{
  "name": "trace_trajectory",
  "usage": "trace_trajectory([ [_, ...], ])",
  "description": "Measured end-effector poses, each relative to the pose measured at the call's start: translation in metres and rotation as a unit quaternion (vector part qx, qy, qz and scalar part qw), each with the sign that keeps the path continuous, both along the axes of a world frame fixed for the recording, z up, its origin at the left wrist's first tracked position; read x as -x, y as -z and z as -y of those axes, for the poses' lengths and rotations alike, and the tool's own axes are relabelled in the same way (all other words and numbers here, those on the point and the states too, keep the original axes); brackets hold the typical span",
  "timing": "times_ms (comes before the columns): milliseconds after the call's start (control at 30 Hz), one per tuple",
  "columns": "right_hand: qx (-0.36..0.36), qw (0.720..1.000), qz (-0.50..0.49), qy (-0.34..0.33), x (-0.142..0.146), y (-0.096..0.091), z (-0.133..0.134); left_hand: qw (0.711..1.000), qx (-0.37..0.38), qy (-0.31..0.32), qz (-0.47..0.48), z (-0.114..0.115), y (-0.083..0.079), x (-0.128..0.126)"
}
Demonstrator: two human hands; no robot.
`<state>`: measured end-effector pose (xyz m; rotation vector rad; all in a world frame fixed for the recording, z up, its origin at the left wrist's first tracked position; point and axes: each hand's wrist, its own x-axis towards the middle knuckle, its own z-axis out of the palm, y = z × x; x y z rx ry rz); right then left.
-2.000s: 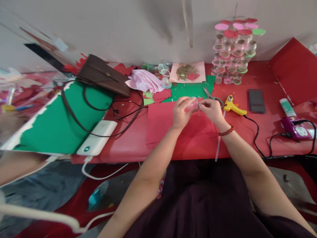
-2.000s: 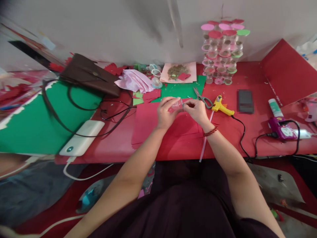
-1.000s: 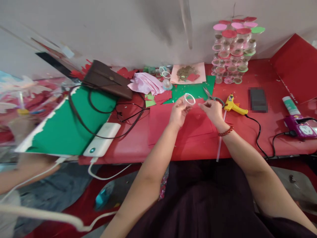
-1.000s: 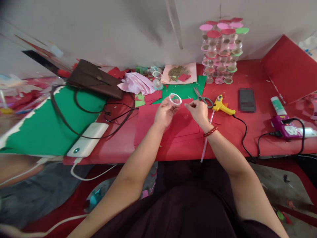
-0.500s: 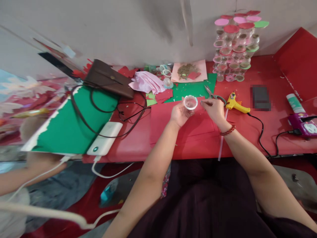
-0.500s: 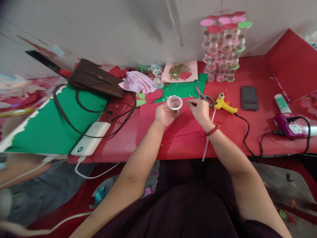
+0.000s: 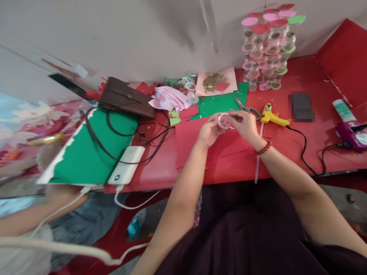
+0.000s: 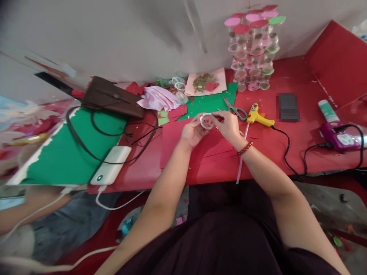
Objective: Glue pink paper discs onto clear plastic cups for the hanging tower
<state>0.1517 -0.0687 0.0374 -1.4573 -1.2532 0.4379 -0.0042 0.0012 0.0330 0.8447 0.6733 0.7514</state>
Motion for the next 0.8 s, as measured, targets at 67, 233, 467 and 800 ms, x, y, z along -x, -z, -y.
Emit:
trace_trajectory([
  [67, -0.012, 1.0, 0.011, 0.014, 0.001, 0.001, 0.0, 0.999, -0.042, 0.018, 0.002, 0.001, 0.001, 0.001],
  [233, -0.039, 0.996, 0.077, 0.026, 0.0, 0.005, 0.0, 0.987, -0.162, 0.01, -0.007, 0.005, 0.001, -0.001],
  [467, -0.042, 0.98, 0.19, 0.044, -0.01, 0.004, 0.002, 0.986, -0.149, 0.008, -0.08, 0.008, -0.01, -0.011],
  [800, -0.018, 0.989, 0.125, 0.076, -0.01, 0.001, 0.002, 0.985, -0.165, 0.047, 0.002, 0.007, 0.009, -0.011],
])
